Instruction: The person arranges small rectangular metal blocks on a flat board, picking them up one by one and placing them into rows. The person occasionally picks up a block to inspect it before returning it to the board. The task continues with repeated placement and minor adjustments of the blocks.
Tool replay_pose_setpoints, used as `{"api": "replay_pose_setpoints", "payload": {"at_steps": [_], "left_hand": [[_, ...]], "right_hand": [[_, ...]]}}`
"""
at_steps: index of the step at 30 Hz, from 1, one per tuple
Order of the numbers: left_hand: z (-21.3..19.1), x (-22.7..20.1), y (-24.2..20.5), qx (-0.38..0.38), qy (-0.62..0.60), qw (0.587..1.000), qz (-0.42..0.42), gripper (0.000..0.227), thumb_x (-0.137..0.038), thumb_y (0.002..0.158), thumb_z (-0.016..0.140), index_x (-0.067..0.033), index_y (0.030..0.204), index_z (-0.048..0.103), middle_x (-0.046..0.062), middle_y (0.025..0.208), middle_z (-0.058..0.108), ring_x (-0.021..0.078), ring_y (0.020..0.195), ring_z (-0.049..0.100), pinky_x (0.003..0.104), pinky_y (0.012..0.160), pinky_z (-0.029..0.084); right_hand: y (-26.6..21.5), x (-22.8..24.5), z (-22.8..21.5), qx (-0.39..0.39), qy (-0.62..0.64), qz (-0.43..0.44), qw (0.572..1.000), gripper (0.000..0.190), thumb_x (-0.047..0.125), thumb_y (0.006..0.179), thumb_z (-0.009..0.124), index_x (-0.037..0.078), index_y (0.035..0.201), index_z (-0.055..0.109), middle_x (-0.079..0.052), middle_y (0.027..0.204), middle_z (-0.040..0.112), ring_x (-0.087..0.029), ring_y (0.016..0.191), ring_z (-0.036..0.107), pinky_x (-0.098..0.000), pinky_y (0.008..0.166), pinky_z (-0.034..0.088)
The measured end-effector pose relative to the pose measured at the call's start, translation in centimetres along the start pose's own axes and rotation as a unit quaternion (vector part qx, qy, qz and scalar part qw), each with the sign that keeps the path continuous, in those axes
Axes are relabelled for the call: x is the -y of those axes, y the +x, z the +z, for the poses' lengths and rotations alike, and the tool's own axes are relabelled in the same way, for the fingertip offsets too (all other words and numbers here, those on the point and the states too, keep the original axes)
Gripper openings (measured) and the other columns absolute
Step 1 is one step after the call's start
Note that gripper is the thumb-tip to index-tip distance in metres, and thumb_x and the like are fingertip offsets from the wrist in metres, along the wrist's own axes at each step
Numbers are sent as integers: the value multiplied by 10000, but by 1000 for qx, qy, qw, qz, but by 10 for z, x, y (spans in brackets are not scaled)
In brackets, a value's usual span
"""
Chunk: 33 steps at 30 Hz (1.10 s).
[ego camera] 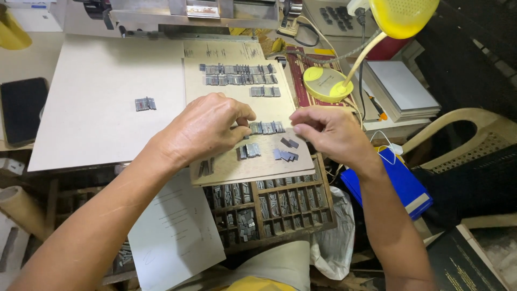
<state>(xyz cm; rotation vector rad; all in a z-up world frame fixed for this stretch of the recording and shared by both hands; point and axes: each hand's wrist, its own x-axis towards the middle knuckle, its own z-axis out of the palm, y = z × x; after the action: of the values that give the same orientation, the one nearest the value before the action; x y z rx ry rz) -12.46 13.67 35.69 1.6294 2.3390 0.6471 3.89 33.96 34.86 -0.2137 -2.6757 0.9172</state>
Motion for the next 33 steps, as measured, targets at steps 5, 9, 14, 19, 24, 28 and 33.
{"api": "replay_pose_setpoints", "payload": {"at_steps": [5, 9, 14, 19, 24, 28, 33], "left_hand": [[2, 0, 1, -18, -6, 1000, 5, 182, -109, 927, 702, -73, 1083, 787, 91, 929, 813, 303, 991, 740, 469, 986, 547], [4, -2, 3, -26, -6, 1000, -5, 175, -142, 940, 706, -85, 1080, 795, 73, 887, 815, 260, 939, 748, 434, 980, 551], [10, -3, 5, -53, -12, 998, -9, 174, -147, 898, 745, -82, 1050, 801, 65, 835, 807, 255, 885, 764, 429, 908, 582], [14, 8, 11, -91, 2, 996, -21, 176, -103, 864, 735, -72, 1021, 807, 78, 796, 797, 288, 854, 775, 452, 860, 599], [15, 35, 24, -117, 25, 993, -13, 169, -77, 836, 755, -42, 991, 811, 147, 804, 786, 367, 866, 767, 509, 844, 599], [7, 42, 18, -143, 20, 989, -22, 180, -23, 821, 731, -42, 976, 820, 176, 813, 783, 398, 855, 763, 507, 826, 606], [5, 62, 21, -165, 18, 985, -43, 191, -1, 808, 766, -42, 987, 821, 164, 808, 782, 376, 836, 767, 485, 827, 610]], "right_hand": [[7, -2, 9, 5, -34, 4, 999, 228, 109, 910, 738, 194, 1108, 812, -52, 833, 796, -129, 765, 694, -304, 719, 542], [11, 0, 13, 10, -23, 11, 1000, 211, 119, 912, 744, 191, 1098, 814, -26, 822, 795, -108, 767, 681, -295, 721, 537], [11, -1, 19, -7, -8, 7, 1000, 184, 105, 898, 760, 165, 1063, 817, -36, 812, 790, -120, 763, 686, -292, 713, 540], [23, 6, 24, -29, -20, -1, 999, 168, 92, 878, 770, 149, 1030, 813, -46, 790, 783, -147, 738, 699, -312, 694, 548], [47, -4, 45, -45, -17, -24, 999, 158, 97, 858, 791, 152, 1004, 817, -42, 777, 777, -159, 734, 721, -311, 675, 560], [66, -7, 59, -48, -35, -14, 998, 165, 124, 849, 763, 214, 977, 819, 0, 770, 767, -142, 746, 709, -337, 712, 566], [91, -11, 74, -30, -67, -34, 997, 157, 137, 839, 758, 231, 953, 811, 16, 801, 780, -164, 777, 740, -340, 722, 580]]}}
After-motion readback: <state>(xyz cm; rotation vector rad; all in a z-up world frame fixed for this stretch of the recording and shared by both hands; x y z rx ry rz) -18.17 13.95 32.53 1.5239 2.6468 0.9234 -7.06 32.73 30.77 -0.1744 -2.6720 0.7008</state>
